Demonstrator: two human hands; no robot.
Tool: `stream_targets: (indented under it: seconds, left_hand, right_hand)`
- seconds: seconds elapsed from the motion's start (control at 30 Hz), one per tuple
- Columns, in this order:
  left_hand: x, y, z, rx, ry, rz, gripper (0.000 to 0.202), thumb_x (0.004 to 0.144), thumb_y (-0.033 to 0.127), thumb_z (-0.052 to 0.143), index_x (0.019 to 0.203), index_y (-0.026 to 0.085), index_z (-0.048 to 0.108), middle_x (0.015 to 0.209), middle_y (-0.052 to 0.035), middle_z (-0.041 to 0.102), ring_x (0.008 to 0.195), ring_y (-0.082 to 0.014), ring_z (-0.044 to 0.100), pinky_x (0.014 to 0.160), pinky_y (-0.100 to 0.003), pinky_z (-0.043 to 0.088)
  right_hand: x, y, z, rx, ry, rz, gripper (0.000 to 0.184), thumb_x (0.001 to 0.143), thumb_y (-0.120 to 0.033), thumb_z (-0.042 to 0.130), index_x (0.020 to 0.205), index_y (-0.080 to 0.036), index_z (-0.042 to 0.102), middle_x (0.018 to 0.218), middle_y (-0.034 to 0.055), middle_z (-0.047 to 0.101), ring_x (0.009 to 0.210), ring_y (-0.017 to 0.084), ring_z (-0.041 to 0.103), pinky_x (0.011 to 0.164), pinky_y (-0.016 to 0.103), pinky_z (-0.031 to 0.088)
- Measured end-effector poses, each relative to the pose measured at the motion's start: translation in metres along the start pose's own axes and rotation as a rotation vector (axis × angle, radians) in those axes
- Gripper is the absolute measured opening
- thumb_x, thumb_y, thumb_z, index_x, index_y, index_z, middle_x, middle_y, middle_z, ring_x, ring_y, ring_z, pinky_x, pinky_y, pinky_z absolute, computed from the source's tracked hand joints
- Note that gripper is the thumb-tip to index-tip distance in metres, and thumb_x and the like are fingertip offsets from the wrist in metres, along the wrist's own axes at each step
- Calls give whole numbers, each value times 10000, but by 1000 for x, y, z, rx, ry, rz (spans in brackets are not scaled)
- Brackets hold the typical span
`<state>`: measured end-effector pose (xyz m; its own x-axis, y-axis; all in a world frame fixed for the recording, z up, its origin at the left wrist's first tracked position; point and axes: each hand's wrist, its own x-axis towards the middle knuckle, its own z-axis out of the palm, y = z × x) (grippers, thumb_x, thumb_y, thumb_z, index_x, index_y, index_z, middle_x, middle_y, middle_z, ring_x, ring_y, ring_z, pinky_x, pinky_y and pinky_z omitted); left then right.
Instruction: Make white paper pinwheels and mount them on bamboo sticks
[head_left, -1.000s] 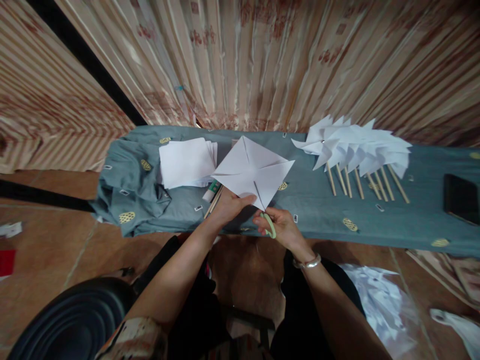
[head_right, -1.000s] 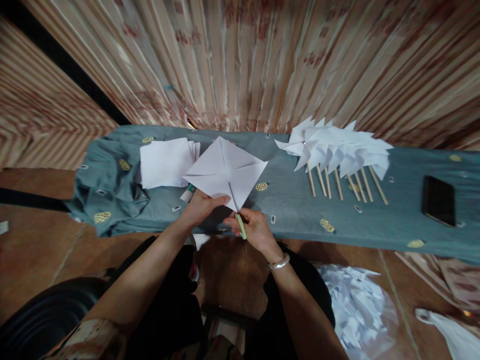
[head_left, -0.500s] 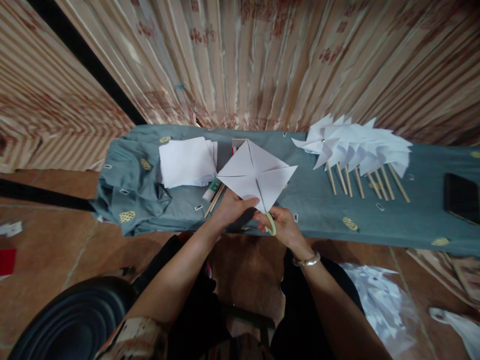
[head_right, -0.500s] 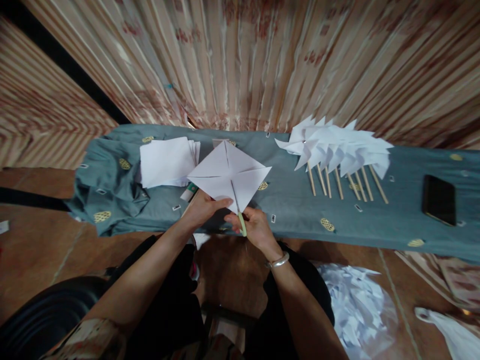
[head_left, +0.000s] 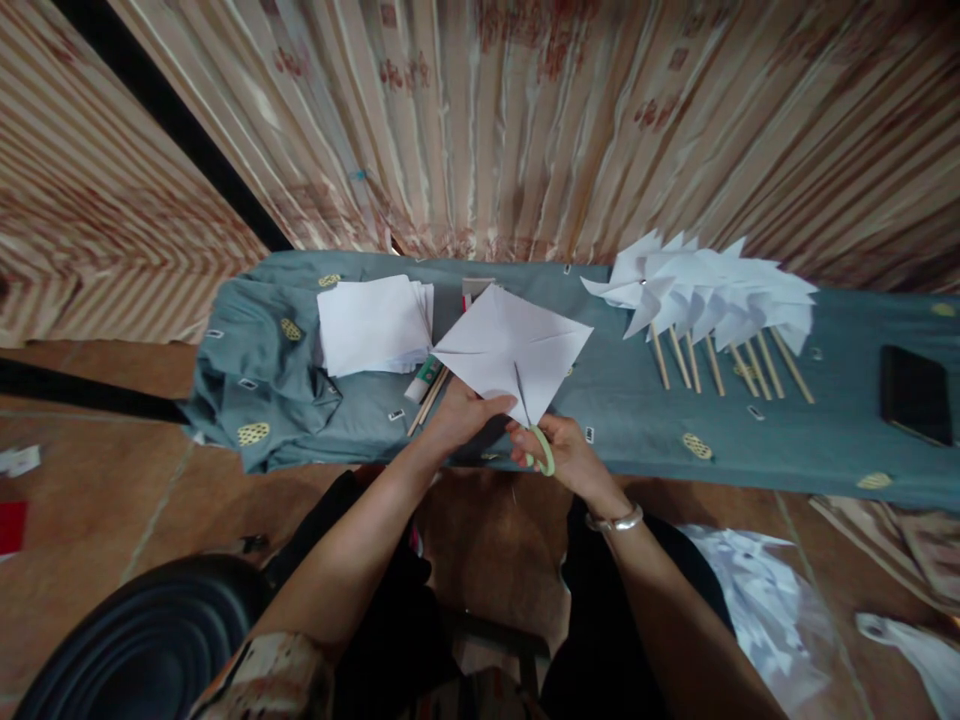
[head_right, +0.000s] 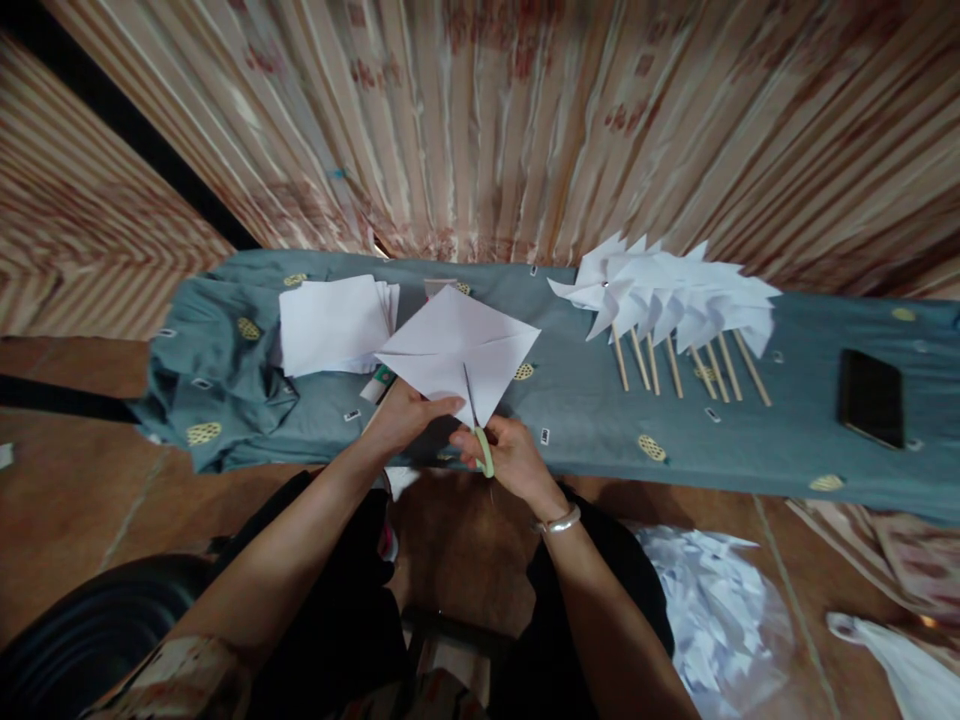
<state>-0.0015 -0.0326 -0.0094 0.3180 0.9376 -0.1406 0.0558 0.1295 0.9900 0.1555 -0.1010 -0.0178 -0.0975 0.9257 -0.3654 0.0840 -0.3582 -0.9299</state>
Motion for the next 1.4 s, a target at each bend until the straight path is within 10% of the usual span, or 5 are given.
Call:
stream_targets:
  seconds: [0.23, 0.53, 0.77, 1.03, 1.4]
  left_hand:
    - [13, -15, -4, -28, 69, 47, 149, 640, 259, 703, 746, 169, 648, 776, -25, 686, 735, -180, 630, 774, -322, 515]
    - [12, -15, 12, 100, -27, 48, 201, 629, 234, 726, 806, 150, 680, 863, -51, 721, 825, -205, 658, 829, -350, 533]
    - [26, -27, 6, 311, -69, 63, 436, 671, 263, 737, 1077, 114, 680, 941, -93, 747, 838, -238, 692, 815, -385, 558]
    - [21, -12, -22, 728, 253, 614, 697, 835, 325, 687, 1459, 212, 398, 1546, -158, 390, 1438, -305, 345, 1173, -497, 312]
    - [6, -32, 6, 1018, -188, 514, 353, 911, 168, 510, 1250, 160, 609, 1426, -141, 552, 1406, -280, 418, 1178, -537, 290]
  right_hand:
    - [-25, 11, -38, -253, -54, -3, 458, 651, -573, 791, 871, -185, 687, 569, -53, 590, 514, 107, 524, 493, 229, 391]
    - [-38, 19, -103, -1049, 716, -38, 577, 790, -532, 676, 1214, -144, 624, 859, 131, 750, 776, 309, 710, 666, 377, 501]
    - [-11, 20, -115, -1246, 754, -171, 464, 917, -398, 532, 1217, -52, 607, 918, 236, 727, 842, 355, 692, 749, 448, 521]
    - [-6, 11, -89, -1050, 698, -496, 328, 973, -301, 424, 1114, -153, 681, 1129, 168, 711, 1068, 293, 639, 967, 428, 484]
    - [4, 23, -25, -843, 344, -557, 209, 919, -357, 594, 967, -192, 714, 1162, 126, 693, 1103, 272, 610, 1003, 431, 478]
